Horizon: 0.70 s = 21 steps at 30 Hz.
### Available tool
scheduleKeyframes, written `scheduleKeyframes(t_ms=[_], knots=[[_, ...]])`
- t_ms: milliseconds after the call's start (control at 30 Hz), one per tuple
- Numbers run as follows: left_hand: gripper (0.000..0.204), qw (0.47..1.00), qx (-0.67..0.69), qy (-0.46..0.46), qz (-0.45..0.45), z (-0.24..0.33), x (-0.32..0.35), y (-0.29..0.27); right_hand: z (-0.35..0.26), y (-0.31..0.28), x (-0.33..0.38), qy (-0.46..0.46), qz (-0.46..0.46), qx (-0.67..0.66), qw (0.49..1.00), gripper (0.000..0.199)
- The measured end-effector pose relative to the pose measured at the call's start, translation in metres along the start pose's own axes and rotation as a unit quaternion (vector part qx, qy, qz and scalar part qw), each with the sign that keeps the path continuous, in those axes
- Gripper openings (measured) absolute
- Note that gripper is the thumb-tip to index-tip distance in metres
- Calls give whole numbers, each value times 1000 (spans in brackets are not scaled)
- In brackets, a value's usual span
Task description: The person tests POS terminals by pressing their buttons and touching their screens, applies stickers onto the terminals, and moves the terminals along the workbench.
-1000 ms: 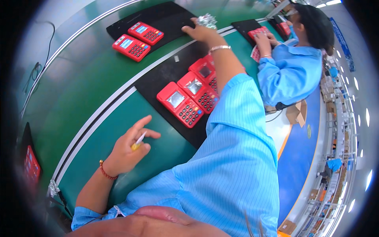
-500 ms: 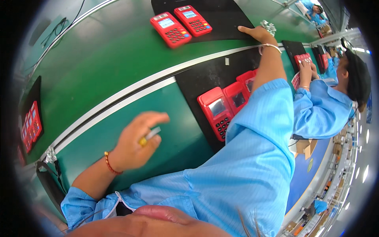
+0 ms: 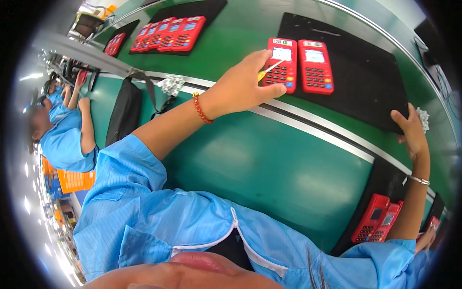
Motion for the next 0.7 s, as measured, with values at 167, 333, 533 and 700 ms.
scheduleKeyframes(t_ms=[167,333,533,700], knots=[[80,993,-121,-10,-5,-14,7,-30,-56,78,19,-23,-39,-20,999,85],[51,994,-93,29,-48,-27,-14,-56,-89,142,64,8,-103,-194,976,32],[35,868,-481,-105,63,-140,-37,-220,-107,156,95,57,-69,-289,953,21],[40,909,-389,-152,-12,-186,-22,-244,-91,150,70,19,-42,-221,974,30]])
Point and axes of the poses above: each hand's wrist, its own x-axis away from the middle knuckle, its own y-axis out of the palm, z = x × y, the point moved 6 cm from there along -x, towards the middle knuckle, and after that the axes turned 3 degrees about z, right-handed, at the moved point
